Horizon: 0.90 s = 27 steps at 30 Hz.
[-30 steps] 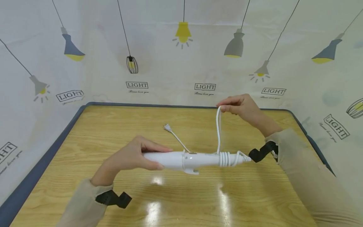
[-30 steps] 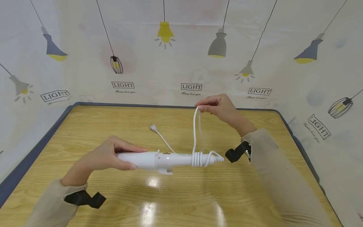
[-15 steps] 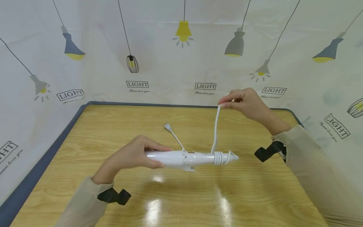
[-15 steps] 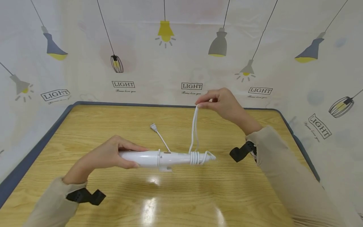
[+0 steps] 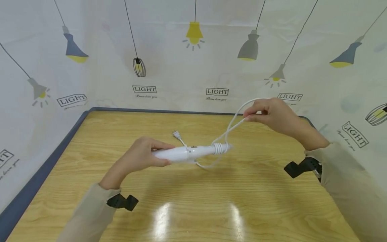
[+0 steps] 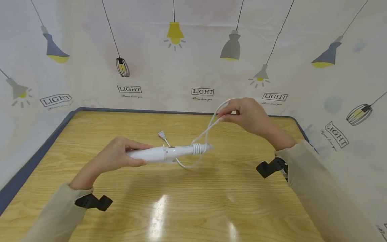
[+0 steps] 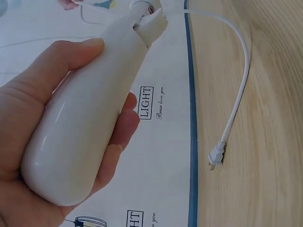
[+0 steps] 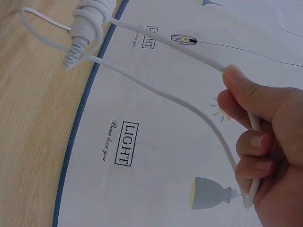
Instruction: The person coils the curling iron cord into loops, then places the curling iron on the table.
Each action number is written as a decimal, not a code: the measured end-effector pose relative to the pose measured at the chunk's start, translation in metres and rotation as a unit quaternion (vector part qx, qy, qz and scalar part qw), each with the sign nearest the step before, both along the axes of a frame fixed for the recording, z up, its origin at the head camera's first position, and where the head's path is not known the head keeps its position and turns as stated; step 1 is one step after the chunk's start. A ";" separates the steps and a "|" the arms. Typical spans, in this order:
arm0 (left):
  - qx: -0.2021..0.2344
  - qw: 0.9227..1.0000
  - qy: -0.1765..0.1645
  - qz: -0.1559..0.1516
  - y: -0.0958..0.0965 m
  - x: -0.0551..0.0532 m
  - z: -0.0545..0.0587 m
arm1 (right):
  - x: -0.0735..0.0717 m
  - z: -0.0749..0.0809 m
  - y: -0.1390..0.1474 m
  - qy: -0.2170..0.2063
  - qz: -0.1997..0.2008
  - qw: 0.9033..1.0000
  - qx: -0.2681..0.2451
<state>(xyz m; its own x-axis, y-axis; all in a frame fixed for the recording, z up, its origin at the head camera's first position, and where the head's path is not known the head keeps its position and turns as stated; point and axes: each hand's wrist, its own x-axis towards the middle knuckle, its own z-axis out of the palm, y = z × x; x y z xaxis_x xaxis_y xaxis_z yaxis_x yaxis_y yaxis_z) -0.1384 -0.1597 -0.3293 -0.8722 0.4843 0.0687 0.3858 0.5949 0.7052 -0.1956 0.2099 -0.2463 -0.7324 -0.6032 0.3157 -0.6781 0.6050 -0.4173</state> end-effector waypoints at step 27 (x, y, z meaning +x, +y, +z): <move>0.058 0.996 0.001 0.068 -0.025 0.002 0.013 | 0.023 0.015 0.041 -0.075 -0.031 0.976 0.203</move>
<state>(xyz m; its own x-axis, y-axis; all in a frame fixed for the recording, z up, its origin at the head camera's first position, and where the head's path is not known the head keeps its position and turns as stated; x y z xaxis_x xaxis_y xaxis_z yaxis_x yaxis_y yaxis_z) -0.1364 -0.1850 -0.3166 -0.9292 0.3503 0.1180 0.3079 0.5570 0.7713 -0.1730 0.2511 -0.2317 -0.7912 -0.6092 -0.0544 -0.5843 0.7792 -0.2268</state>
